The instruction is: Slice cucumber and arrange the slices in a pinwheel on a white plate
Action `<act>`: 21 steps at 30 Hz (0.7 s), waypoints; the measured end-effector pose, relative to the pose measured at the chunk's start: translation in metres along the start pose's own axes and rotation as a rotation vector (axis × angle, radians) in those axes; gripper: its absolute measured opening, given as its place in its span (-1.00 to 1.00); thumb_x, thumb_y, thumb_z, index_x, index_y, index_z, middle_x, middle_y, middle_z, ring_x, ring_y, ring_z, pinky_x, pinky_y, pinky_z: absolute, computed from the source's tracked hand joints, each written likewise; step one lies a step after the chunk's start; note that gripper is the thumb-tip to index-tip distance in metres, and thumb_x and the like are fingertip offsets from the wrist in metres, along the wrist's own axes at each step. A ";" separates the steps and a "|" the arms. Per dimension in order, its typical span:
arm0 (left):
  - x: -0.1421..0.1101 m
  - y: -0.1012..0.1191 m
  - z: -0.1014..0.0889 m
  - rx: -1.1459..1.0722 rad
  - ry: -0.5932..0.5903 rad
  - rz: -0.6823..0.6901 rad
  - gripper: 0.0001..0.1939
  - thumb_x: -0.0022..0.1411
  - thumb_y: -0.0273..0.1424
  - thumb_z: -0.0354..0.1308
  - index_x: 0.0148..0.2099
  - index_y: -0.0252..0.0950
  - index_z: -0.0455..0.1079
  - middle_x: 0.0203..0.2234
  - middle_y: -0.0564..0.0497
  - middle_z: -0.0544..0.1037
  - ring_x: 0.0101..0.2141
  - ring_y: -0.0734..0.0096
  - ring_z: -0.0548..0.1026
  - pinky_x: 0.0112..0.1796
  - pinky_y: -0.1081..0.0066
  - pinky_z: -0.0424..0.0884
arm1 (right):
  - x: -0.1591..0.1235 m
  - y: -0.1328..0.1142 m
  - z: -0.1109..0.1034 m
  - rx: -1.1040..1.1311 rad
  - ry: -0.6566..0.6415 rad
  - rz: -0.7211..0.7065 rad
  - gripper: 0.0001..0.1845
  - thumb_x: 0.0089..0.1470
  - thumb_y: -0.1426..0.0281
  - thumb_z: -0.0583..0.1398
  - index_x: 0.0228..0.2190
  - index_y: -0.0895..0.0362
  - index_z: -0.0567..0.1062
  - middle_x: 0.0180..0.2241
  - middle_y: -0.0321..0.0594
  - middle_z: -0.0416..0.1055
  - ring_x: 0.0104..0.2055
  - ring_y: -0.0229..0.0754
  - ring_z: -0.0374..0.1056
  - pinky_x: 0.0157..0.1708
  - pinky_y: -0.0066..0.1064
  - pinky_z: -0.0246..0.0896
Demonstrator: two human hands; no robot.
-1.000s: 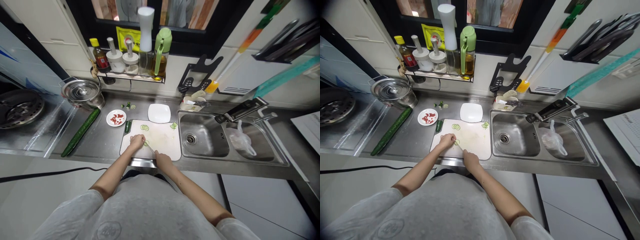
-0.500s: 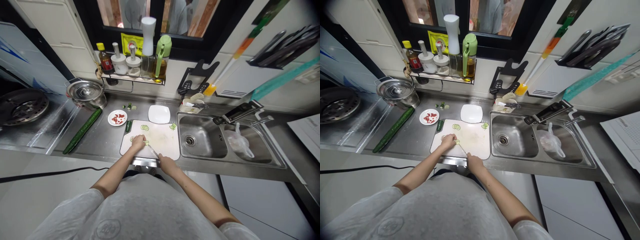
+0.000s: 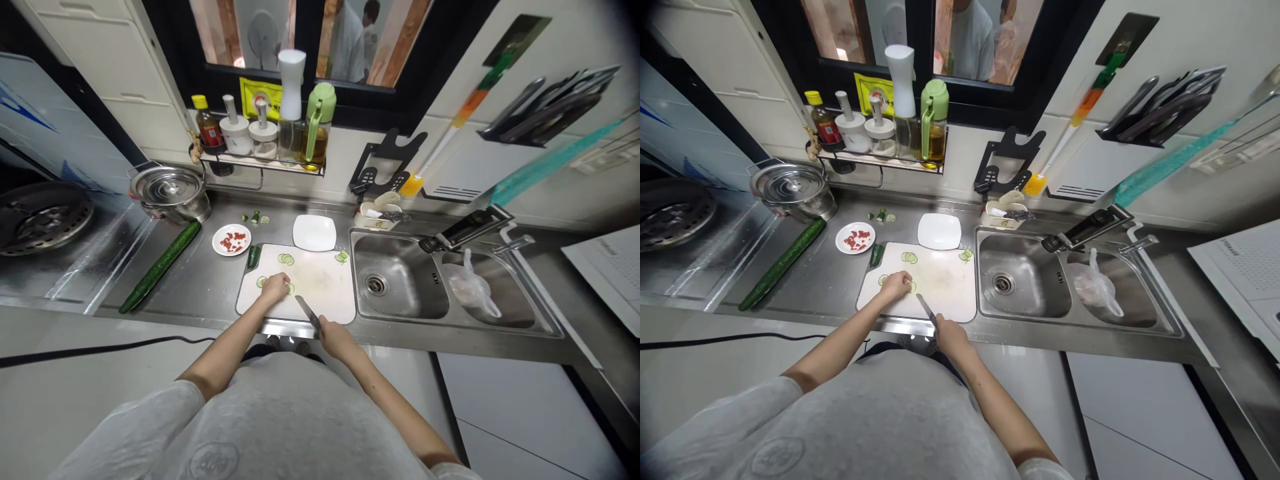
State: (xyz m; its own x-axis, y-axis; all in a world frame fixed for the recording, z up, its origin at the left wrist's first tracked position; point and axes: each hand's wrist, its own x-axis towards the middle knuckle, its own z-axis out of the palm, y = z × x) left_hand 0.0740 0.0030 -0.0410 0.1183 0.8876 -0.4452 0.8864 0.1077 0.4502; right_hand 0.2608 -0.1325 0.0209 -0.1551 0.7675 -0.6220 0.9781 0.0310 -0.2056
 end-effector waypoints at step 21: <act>0.005 -0.010 -0.009 0.012 -0.066 0.029 -0.70 0.06 -0.44 0.10 -0.15 -0.08 0.50 -0.21 0.09 0.60 -0.13 0.33 0.48 -0.07 0.32 0.25 | 0.018 -0.010 0.000 0.061 0.076 -0.013 -0.76 0.16 0.48 -0.04 -0.12 0.19 0.29 -0.23 -0.01 0.48 -0.21 -0.11 0.39 -0.39 -0.40 -0.05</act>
State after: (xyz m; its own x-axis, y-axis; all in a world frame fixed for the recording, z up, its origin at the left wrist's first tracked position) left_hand 0.0616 0.0105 -0.0404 0.1732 0.8588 -0.4821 0.8875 0.0760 0.4544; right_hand 0.2486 -0.1184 0.0116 -0.1540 0.8139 -0.5602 0.9656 0.0037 -0.2600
